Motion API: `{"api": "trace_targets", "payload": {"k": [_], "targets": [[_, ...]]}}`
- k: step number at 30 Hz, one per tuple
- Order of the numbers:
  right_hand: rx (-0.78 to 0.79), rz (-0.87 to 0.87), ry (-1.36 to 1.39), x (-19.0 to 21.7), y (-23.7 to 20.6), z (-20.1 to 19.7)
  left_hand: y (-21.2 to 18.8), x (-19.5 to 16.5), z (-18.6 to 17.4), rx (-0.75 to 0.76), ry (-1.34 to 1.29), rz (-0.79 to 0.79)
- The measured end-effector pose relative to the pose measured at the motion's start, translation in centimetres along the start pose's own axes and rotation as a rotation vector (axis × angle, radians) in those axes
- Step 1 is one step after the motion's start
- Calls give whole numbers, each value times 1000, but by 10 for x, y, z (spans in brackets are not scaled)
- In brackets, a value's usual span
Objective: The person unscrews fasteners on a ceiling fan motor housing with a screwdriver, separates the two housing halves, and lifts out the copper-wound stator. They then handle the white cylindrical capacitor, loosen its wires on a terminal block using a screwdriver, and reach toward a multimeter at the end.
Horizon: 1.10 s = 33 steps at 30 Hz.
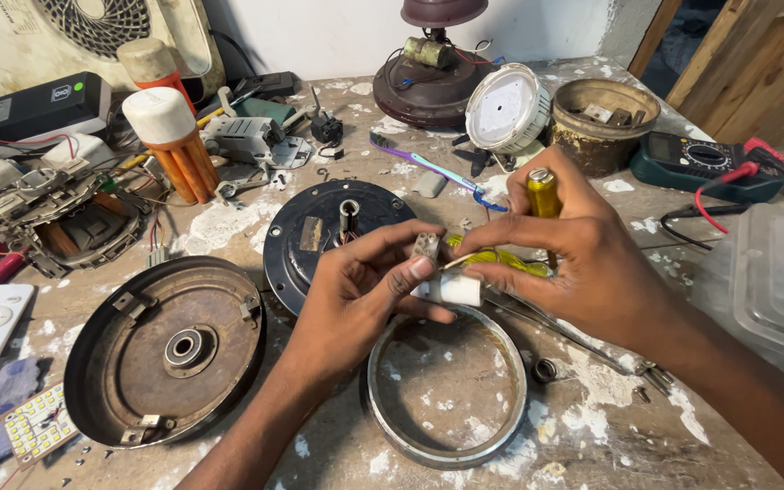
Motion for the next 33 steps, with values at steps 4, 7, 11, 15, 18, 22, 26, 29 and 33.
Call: {"api": "trace_targets", "payload": {"k": [4,7,11,15,18,22,26,29,33], "targets": [[-20,113,130,-23,-2,2,1,-2,2,8,1,25],[12,212,373,-48,-3,7,2,-8,-3,-62,-44,43],[130,494,738,-77,-12,31,0,-15,-5,-99,-44,59],[288,528,710,-75,-13,48,2,-16,-3,-76,-31,97],[399,560,732,-67,-18,59,3,-15,-3,-58,11,128],[455,370,818,-40,-18,61,2,-9,-6,-92,46,128],[352,409,860,-38,-18,68,2,-8,-8,-98,53,118],[269,454,838,-45,-17,65,2,-7,-7,-93,39,109],[230,525,804,-51,-19,63,0,-6,-3,-85,75,110]]}}
Point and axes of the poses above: each hand's wrist, its own y-axis towards the middle knuckle, its own z-axis out of the palm, x = y × z, the point moved 9 cm from there along y, towards the middle knuckle, and after that the axes turned 11 degrees about -y, right-handed, at the moved point
